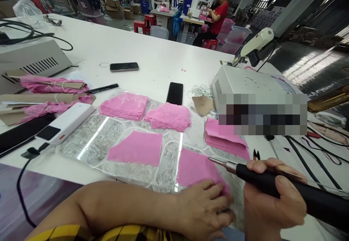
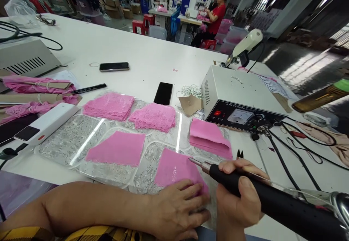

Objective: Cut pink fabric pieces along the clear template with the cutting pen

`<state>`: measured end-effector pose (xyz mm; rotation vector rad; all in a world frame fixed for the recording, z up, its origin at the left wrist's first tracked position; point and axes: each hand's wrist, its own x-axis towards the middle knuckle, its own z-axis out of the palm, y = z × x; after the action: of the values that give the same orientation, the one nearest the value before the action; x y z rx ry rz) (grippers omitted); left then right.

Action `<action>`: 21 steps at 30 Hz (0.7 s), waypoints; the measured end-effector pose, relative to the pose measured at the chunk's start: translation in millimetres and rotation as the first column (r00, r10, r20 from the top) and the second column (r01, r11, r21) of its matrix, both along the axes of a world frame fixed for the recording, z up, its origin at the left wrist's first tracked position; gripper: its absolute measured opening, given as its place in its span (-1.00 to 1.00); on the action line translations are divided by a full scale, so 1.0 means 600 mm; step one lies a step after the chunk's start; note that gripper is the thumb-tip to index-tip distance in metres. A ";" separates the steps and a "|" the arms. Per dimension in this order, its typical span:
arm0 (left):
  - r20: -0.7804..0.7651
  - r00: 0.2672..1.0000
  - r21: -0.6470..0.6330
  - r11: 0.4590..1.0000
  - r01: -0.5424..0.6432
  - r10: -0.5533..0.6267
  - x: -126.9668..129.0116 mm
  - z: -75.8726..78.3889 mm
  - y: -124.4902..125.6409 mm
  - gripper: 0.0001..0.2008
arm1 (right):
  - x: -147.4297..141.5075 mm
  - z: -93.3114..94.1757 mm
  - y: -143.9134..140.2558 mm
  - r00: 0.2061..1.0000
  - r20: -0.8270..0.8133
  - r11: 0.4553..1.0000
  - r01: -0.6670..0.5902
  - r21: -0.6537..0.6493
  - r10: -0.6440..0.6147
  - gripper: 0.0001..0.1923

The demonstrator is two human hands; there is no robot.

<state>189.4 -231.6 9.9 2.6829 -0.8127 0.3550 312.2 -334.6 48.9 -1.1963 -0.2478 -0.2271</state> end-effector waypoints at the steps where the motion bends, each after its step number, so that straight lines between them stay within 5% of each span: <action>1: -0.001 1.000 -0.008 1.000 -0.004 0.004 0.000 -0.001 0.000 -0.57 | -0.002 0.002 0.008 1.000 -0.012 1.000 -0.016 0.003 0.016 -0.82; 21: 0.000 1.000 -0.055 0.998 -0.014 0.014 0.005 0.003 -0.003 -0.62 | -0.016 0.008 0.040 0.996 -0.042 0.997 -0.073 0.003 0.073 -0.82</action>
<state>192.3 -233.1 11.6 2.6389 -0.7737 0.3762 302.8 -310.5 53.9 -1.1874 -0.2538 -0.1376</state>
